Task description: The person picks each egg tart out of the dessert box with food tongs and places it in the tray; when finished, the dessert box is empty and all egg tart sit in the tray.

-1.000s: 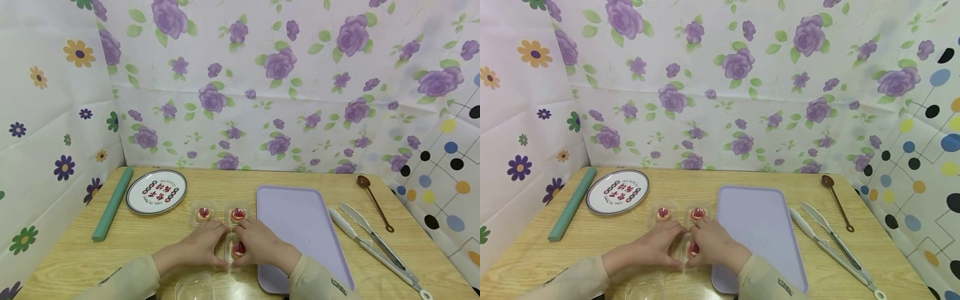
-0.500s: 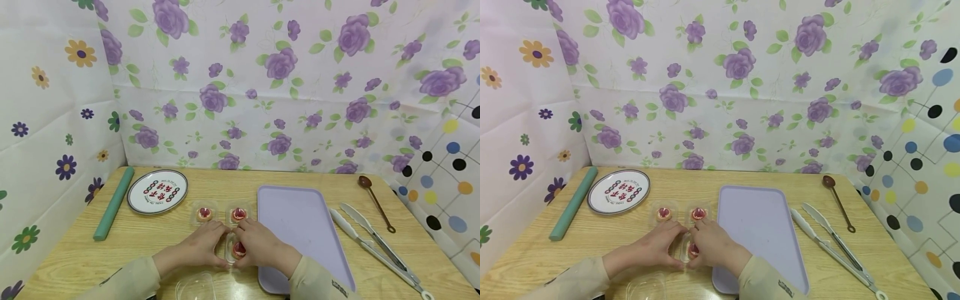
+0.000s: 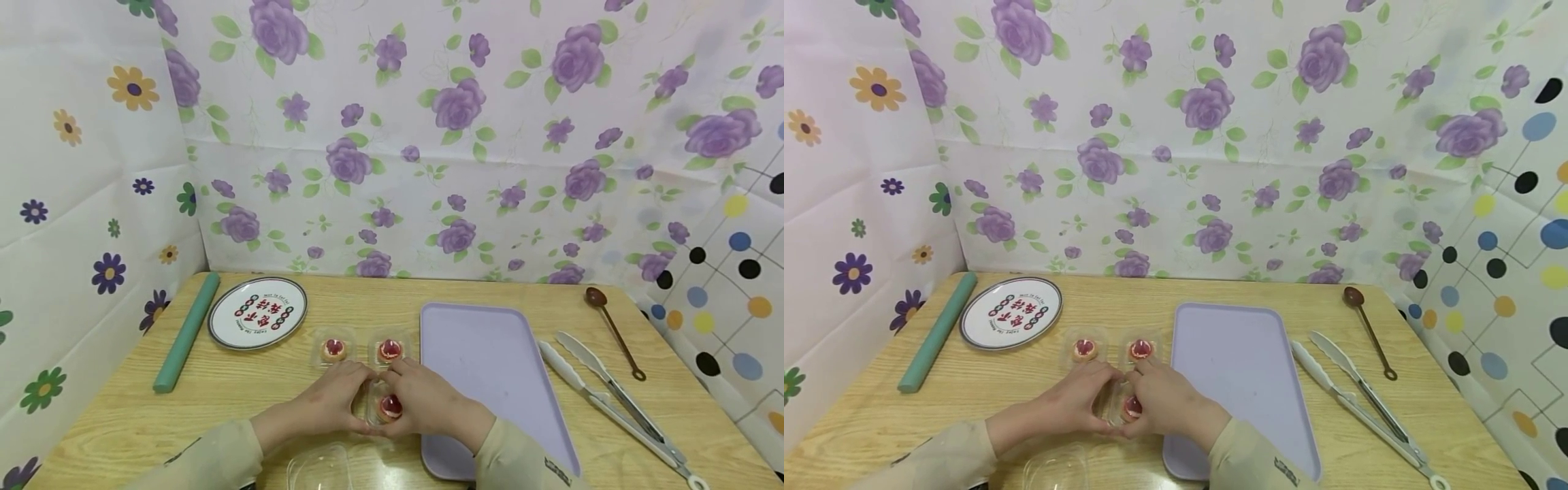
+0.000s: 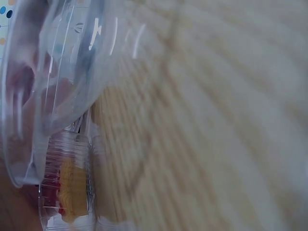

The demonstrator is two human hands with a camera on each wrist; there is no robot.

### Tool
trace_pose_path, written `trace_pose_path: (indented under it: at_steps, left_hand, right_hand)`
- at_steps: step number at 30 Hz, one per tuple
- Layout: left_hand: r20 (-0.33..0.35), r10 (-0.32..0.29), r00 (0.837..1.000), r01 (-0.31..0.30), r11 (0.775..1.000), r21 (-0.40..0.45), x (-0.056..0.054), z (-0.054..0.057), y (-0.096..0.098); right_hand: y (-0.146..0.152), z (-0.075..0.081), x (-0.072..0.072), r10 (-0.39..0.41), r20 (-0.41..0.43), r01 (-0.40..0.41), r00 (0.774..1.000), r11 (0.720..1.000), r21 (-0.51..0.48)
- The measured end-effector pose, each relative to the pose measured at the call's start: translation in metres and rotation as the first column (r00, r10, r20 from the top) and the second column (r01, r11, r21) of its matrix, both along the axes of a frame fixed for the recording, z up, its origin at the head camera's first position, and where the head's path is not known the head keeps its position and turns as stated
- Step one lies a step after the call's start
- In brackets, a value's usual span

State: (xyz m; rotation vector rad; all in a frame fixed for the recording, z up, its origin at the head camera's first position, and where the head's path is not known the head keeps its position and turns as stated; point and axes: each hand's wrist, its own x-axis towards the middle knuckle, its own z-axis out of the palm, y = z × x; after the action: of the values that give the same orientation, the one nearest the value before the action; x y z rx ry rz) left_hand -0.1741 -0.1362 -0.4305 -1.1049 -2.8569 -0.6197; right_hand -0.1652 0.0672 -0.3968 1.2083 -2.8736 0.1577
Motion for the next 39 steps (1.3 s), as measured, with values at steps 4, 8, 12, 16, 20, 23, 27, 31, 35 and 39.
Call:
trace_pose_path:
  at_steps: [4, 8, 12, 16, 20, 23, 27, 31, 35, 39]
  left_hand:
    - [0.022, 0.009, 1.000, -0.009, 1.000, 0.014, 0.0002, -0.0002, 0.0012]
    - [0.042, 0.014, 0.999, -0.016, 0.999, 0.034, 0.0000, -0.0013, 0.0015]
    - [0.057, 0.012, 0.998, -0.015, 0.998, 0.054, 0.0000, -0.0016, 0.0019]
    - [0.071, 0.016, 0.997, -0.021, 0.998, 0.066, 0.0006, -0.0012, 0.0024]
    - [0.078, 0.026, 0.997, -0.031, 0.998, 0.061, 0.0013, -0.0006, 0.0029]
    - [0.077, 0.028, 0.997, -0.032, 0.998, 0.057, 0.0016, -0.0007, 0.0032]
    - [0.069, 0.027, 0.997, -0.031, 0.998, 0.058, 0.0020, -0.0011, 0.0030]
    - [0.072, 0.029, 0.997, -0.033, 0.998, 0.061, 0.0025, -0.0012, 0.0031]
    - [0.080, 0.031, 0.996, -0.035, 0.998, 0.058, 0.0024, -0.0012, 0.0031]
    - [0.081, 0.036, 0.996, -0.040, 0.998, 0.053, 0.0020, -0.0012, 0.0028]
  right_hand:
    - [0.0006, -0.0008, -0.0003, -0.004, -0.004, 0.004, 1.000, 1.000, -0.004]
    - [0.0014, -0.0009, -0.0005, -0.007, 0.009, 0.007, 1.000, 1.000, -0.012]
    - [0.0022, -0.0013, -0.0009, -0.009, 0.022, 0.010, 1.000, 1.000, -0.022]
    - [0.0021, -0.0013, -0.0010, 0.001, 0.005, 0.000, 1.000, 1.000, -0.020]
    - [0.0004, -0.0007, 0.0002, 0.015, -0.036, -0.014, 0.999, 1.000, 0.014]
    - [-0.0012, 0.0001, 0.0017, 0.001, -0.047, 0.001, 0.999, 0.999, 0.043]
    - [-0.0032, 0.0009, 0.0037, -0.021, -0.049, 0.024, 0.999, 0.998, 0.062]
    - [-0.0047, 0.0006, 0.0045, -0.007, -0.083, 0.014, 0.997, 0.996, 0.083]
    - [-0.0055, 0.0000, 0.0044, 0.014, -0.112, -0.004, 0.994, 0.996, 0.091]
    - [-0.0056, 0.0002, 0.0043, 0.023, -0.117, -0.014, 0.993, 0.997, 0.079]
